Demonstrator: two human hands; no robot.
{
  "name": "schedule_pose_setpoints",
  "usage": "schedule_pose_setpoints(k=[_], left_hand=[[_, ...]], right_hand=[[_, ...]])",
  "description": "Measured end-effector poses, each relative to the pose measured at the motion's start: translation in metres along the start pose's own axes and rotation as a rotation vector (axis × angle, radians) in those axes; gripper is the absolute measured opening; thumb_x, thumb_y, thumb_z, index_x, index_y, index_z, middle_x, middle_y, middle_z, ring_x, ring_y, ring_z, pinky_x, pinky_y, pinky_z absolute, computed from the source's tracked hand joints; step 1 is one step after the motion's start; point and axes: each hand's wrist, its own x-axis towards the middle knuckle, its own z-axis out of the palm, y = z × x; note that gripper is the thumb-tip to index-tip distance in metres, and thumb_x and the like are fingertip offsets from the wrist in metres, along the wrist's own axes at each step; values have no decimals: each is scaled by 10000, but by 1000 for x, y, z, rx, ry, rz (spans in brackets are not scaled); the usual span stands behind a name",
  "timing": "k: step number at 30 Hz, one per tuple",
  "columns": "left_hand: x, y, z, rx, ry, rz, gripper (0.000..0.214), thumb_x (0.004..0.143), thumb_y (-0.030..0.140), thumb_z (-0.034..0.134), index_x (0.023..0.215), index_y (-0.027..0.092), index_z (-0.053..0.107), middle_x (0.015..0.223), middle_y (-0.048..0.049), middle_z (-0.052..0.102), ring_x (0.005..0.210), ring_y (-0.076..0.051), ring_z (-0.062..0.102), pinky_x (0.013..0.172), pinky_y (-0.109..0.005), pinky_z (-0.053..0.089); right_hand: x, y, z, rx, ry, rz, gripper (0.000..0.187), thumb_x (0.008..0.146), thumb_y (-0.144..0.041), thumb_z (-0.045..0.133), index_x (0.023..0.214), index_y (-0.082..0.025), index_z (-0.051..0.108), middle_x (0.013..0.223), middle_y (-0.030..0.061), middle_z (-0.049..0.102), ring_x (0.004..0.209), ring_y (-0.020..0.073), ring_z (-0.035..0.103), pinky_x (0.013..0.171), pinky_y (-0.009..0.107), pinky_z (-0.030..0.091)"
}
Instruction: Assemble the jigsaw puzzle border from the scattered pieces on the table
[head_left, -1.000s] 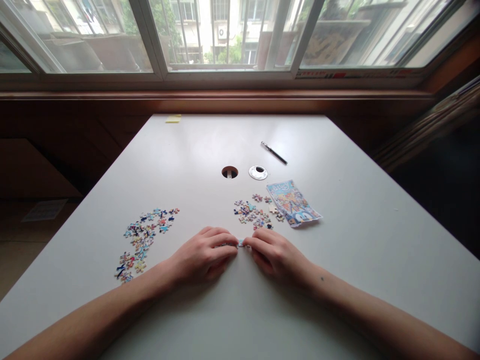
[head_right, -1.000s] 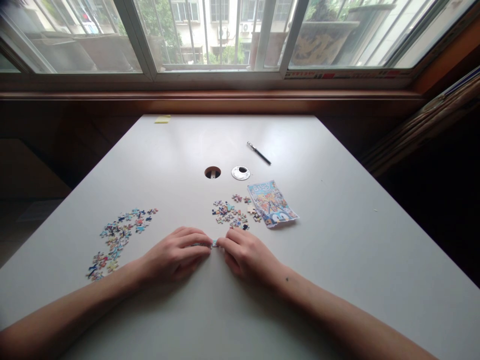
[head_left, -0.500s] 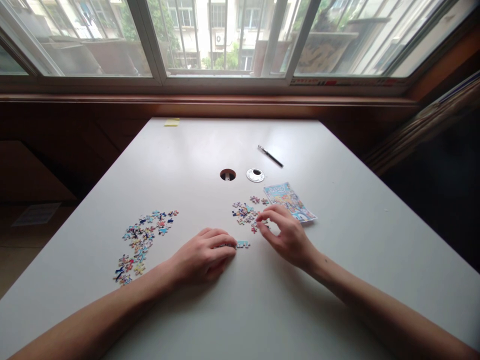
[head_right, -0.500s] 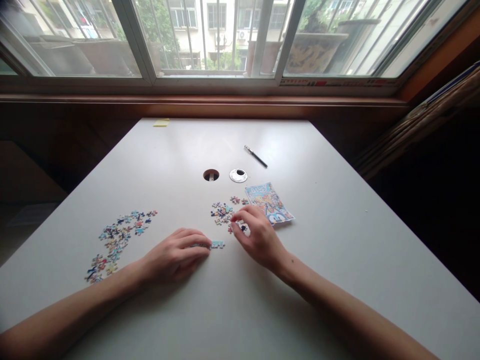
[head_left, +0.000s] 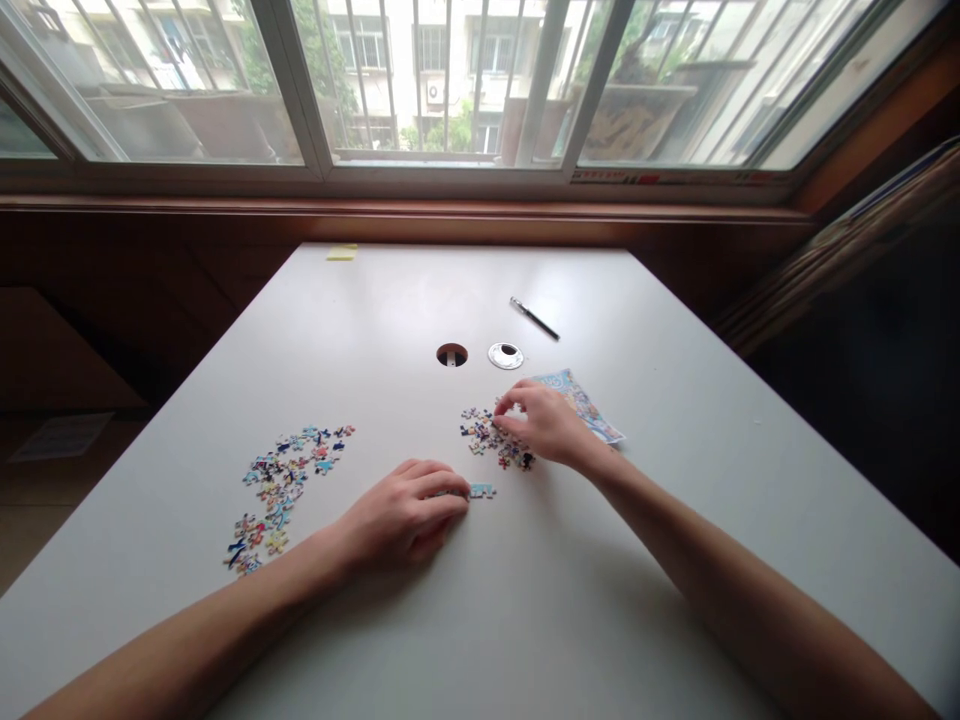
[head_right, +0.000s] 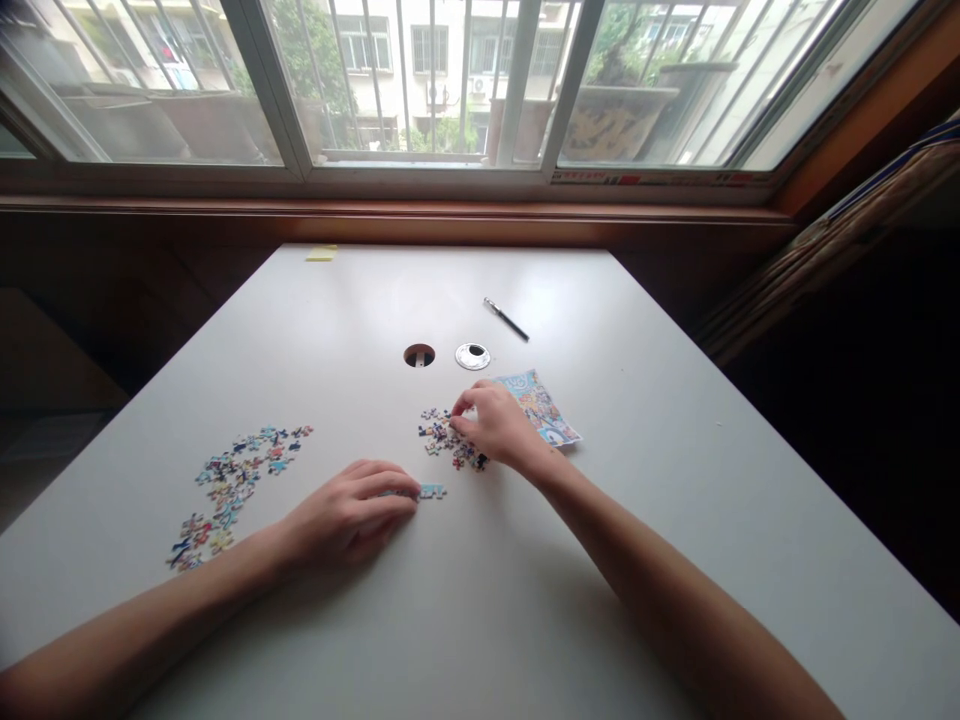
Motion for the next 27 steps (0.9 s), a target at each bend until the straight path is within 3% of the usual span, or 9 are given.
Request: schedule_pose_setpoints(k=[2, 5, 15, 23, 27], left_hand=[[0, 0, 0, 7, 1, 0, 233, 907, 106, 520, 1091, 195, 632, 1174, -80, 693, 1124, -213, 607, 965, -362, 472], [0, -1, 1, 8, -3, -5, 227, 917, 119, 519, 1094, 200, 636, 1173, -83, 693, 1124, -210, 610, 971, -362, 474], [-1, -1, 1, -4, 2, -8, 233, 921, 110, 518, 1100, 197, 638, 1180, -83, 692, 1125, -217, 605, 968, -370, 476], [1, 0, -1, 3, 5, 0, 226, 918, 113, 524, 1093, 195, 640, 1169, -85, 696, 1113, -215, 612, 959, -362, 481], [1, 0, -1, 10, 18, 3, 209, 921, 122, 528, 1080, 198, 640, 1150, -86, 702, 1106, -209, 622, 955, -350, 487]], right_hand=[[1, 5, -11, 59, -72, 68, 86, 852, -261, 658, 841, -219, 733, 832, 24, 711, 749, 174, 629, 705, 306, 483], [3, 15, -22, 91, -107, 93, 101, 860, -253, 626, 863, -223, 723, 838, 14, 737, 722, 158, 641, 651, 282, 472], [2, 11, -11, -126, -40, -51, 112, 840, -160, 632, 781, -188, 722, 880, 50, 686, 804, 178, 623, 753, 307, 469], [4, 14, -18, -69, 41, -85, 192, 878, -141, 566, 906, -192, 749, 894, 50, 697, 810, 174, 629, 766, 297, 469], [5, 19, -22, -94, -2, -63, 194, 847, -151, 579, 897, -217, 754, 889, 36, 700, 787, 173, 624, 722, 290, 462]])
